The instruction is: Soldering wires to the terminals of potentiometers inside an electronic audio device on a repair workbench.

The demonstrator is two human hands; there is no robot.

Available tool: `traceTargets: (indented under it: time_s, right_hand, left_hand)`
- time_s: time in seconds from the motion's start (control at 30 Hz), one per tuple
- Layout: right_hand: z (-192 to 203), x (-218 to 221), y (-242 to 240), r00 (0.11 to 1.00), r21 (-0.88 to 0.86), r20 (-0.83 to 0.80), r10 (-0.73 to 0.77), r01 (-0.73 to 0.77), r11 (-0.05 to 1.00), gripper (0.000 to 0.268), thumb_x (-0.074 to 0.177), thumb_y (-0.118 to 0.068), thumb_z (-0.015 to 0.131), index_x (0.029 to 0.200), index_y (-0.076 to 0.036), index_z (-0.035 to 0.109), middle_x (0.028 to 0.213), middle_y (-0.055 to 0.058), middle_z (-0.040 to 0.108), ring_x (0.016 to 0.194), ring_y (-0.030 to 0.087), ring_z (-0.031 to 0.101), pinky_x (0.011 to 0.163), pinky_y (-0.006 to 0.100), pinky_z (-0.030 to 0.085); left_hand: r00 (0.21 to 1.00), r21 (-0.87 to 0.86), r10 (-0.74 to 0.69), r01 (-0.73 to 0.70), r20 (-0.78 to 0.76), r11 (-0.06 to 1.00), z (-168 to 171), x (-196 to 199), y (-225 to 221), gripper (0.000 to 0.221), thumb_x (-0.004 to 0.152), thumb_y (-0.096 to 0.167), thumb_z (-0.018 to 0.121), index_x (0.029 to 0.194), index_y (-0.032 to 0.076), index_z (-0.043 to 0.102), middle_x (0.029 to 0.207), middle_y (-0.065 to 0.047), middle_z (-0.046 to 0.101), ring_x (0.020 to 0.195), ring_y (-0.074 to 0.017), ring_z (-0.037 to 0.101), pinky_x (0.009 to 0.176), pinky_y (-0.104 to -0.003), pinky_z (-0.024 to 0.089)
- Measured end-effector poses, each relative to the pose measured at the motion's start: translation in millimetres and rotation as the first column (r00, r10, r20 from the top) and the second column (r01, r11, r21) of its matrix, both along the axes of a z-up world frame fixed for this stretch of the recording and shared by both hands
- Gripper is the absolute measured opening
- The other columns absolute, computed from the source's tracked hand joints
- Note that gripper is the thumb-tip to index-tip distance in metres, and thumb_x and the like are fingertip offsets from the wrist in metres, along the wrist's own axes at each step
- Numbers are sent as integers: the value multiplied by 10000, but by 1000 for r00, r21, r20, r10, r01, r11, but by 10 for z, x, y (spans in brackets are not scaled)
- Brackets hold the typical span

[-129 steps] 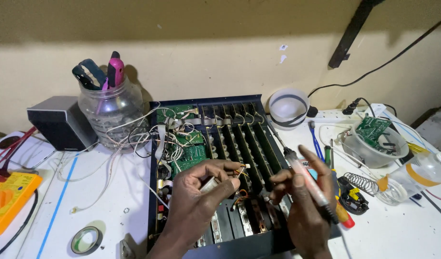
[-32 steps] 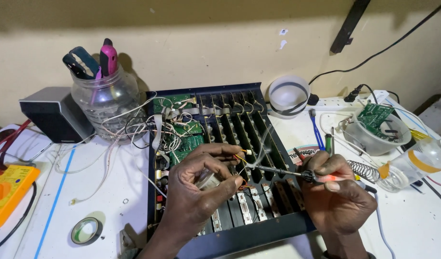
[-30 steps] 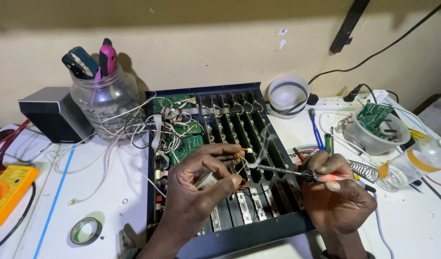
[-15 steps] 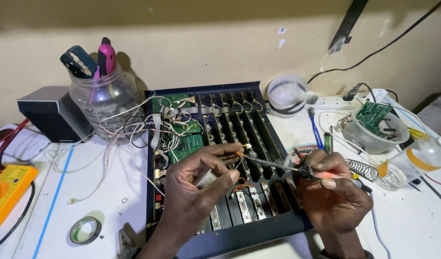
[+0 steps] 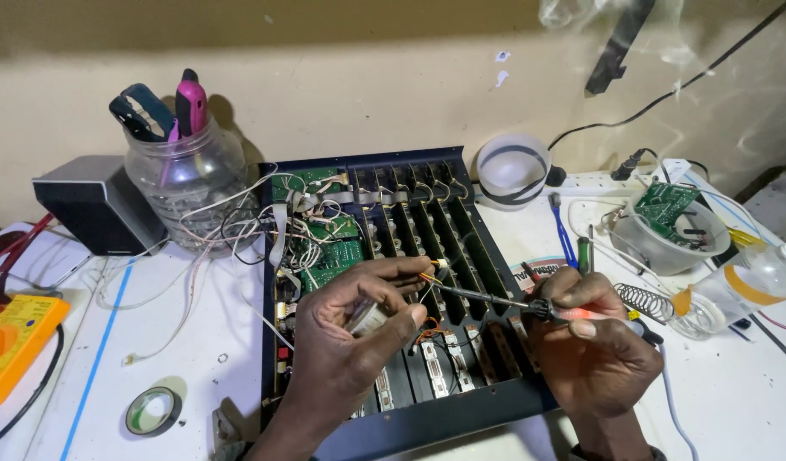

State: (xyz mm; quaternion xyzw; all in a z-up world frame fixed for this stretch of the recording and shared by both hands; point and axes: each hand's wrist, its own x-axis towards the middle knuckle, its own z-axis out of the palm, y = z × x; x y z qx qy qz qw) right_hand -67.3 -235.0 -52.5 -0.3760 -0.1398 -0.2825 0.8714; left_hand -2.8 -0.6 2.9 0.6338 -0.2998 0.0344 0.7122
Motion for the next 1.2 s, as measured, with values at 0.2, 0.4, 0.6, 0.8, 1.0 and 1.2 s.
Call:
traceTargets:
  time_s: [0.2, 0.4, 0.6, 0.8, 1.0, 1.2]
  right_hand:
    - [4, -11, -1, 1000, -2, 1, 7, -7, 1000, 198, 725, -84, 665, 890, 22, 638, 911, 156, 554, 856, 295, 511, 789, 412, 418]
    - [5, -8, 6, 1000, 2, -4, -8, 8, 1000, 203, 709, -89, 666, 879, 18, 644, 920, 160, 575, 906, 305, 529, 909, 438, 423]
    - [21, -8, 24, 998, 1, -35, -51, 51, 999, 202, 683, -104, 666, 851, 6, 637, 892, 143, 564, 870, 278, 506, 877, 417, 409]
    - [79, -5, 38, 999, 2, 22, 32, -32, 999, 159, 756, -65, 629, 886, 23, 657, 857, 137, 593, 772, 235, 532, 712, 338, 444]
    - [91, 23, 191, 954, -132, -246, -171, 142, 981, 369, 1006, -223, 551, 1296, 3, 591, 941, 212, 677, 769, 275, 637, 648, 352, 495]
    - [196, -17, 401, 827, -318, -482, -290, 143, 937, 494, 689, 30, 770, 1178, 38, 698, 1011, 251, 734, 967, 345, 746, 830, 425, 594]
  left_hand:
    - [1000, -12, -7, 8, 12, 1000, -14, 3, -1, 115, 838, 216, 739, 761, 161, 672, 1191, -115, 799, 1176, -259, 767, 985, -446, 624]
    - [1000, -8, -1, 1, 24, 1000, 5, -3, 0, 108, 833, 204, 731, 755, 153, 676, 1190, -118, 800, 1170, -254, 768, 969, -438, 620]
    - [1000, -5, -4, 4, 27, 1000, 0, -1, 0, 119, 843, 214, 734, 757, 159, 673, 1191, -116, 799, 1176, -259, 767, 989, -441, 612]
    - [999, -7, -19, 19, -26, 1000, -25, 9, -7, 148, 835, 271, 739, 753, 166, 674, 1216, -118, 796, 1176, -257, 773, 972, -437, 631]
    - [982, 37, -136, 143, -134, 989, -49, -9, -19, 101, 817, 227, 720, 757, 176, 656, 1200, -105, 819, 1142, -247, 774, 942, -447, 643]
    - [938, 185, -267, 309, -219, 933, 62, -126, -17, 173, 802, 190, 758, 688, 166, 630, 1188, -43, 851, 512, -35, 486, 501, -230, 428]
